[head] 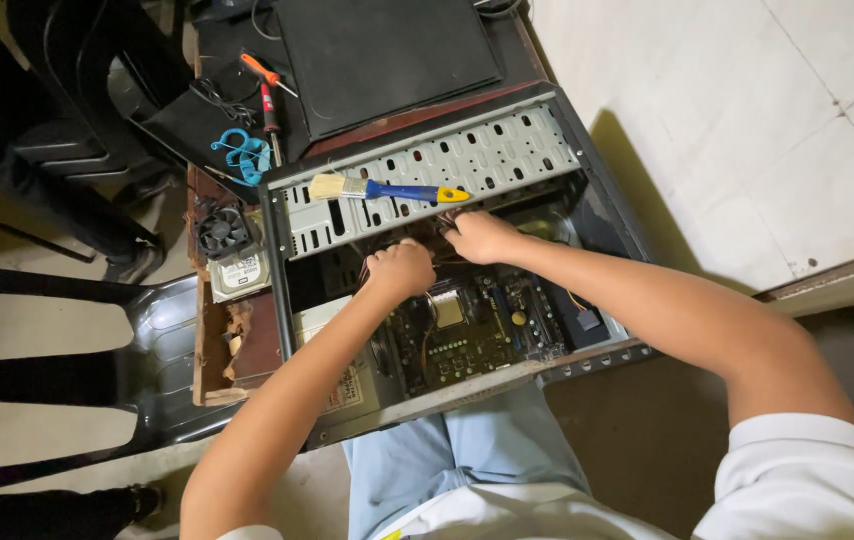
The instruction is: Reinstalling a power supply unit into a computer case, securing it with screws, and connecting the power cables to the motherboard.
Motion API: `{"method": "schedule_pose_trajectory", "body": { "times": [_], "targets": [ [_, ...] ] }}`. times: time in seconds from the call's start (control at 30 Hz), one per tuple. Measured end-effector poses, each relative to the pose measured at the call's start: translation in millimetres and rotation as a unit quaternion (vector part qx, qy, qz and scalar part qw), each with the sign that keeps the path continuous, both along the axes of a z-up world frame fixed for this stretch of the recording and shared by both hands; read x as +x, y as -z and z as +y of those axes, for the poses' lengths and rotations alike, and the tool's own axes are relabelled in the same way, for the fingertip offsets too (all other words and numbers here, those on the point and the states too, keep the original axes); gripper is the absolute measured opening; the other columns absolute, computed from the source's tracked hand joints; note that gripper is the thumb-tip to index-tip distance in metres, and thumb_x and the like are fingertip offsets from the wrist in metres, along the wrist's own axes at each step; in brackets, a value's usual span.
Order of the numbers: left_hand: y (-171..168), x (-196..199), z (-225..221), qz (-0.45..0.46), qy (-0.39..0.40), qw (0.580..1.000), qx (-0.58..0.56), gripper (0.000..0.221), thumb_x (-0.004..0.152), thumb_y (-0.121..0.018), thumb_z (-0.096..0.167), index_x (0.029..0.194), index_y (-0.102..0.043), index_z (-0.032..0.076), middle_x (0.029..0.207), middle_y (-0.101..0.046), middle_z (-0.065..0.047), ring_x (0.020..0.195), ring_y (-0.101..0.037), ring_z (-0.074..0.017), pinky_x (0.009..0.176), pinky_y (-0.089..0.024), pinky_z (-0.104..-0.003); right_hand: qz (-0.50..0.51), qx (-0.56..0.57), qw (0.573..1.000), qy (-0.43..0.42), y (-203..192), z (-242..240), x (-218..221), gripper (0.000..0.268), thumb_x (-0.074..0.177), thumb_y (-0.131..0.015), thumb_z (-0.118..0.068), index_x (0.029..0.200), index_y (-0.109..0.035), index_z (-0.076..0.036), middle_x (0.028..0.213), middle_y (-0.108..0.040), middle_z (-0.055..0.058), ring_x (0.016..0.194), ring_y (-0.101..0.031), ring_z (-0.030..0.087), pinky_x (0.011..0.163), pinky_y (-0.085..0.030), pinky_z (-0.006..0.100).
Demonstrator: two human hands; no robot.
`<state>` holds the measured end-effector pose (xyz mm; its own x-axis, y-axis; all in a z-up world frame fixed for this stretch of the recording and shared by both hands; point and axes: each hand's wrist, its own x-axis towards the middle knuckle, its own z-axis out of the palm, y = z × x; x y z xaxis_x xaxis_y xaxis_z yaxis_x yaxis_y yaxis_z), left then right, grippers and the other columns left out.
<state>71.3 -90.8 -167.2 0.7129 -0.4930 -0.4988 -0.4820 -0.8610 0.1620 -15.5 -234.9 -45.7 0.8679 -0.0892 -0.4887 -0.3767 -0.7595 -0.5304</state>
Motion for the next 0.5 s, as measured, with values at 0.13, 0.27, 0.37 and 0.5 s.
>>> {"method": "schedule_pose_trajectory", "body": {
  "times": [0.13,0.27,0.37,0.5],
  "targets": [
    [87,20,11,-0.211,0.025,0.972,-0.105,0.057,0.105,-0.048,0.038,0.120,-0.060,-0.016,0.101,-0.067,-0.036,0.099,-0.064,-0.0590,0.092,-0.040,-0.071,0.000,-0.011,1.000,0.002,-25,7,-5,0.052,0.104,-0.042,-0.031,0.129,-0.064,0.010,0.128,-0.068,0.029,0.127,-0.061,0.040,0.099,-0.054,0.054],
    [57,8,4,-0.362,0.039,0.922,-0.129,0.038,0.098,-0.052,0.024,0.110,-0.066,-0.009,0.085,-0.069,-0.026,0.076,-0.068,-0.0464,0.071,-0.046,-0.056,-0.003,0.005,1.000,-0.001,-14,4,-4,0.053,0.105,-0.040,-0.029,0.131,-0.061,0.012,0.127,-0.067,0.030,0.125,-0.062,0.042,0.098,-0.054,0.055],
    [48,4,-17,-0.262,0.028,0.964,-0.024,0.041,0.099,-0.048,0.015,0.127,-0.061,-0.012,0.101,-0.074,-0.023,0.088,-0.072,-0.0422,0.074,-0.048,-0.050,-0.007,-0.001,1.000,-0.007,-11,3,-4,0.053,0.104,-0.041,-0.031,0.129,-0.062,0.011,0.125,-0.069,0.029,0.123,-0.064,0.042,0.096,-0.055,0.055],
    [54,4,-34,-0.293,0.068,0.952,0.047,0.030,0.094,-0.057,0.009,0.117,-0.068,-0.008,0.103,-0.074,-0.016,0.084,-0.071,-0.0361,0.061,-0.045,-0.047,-0.023,0.003,1.000,-0.010,0,2,-4,0.051,0.103,-0.041,-0.029,0.123,-0.066,0.010,0.117,-0.071,0.029,0.117,-0.067,0.042,0.092,-0.058,0.055]
  ]
}}
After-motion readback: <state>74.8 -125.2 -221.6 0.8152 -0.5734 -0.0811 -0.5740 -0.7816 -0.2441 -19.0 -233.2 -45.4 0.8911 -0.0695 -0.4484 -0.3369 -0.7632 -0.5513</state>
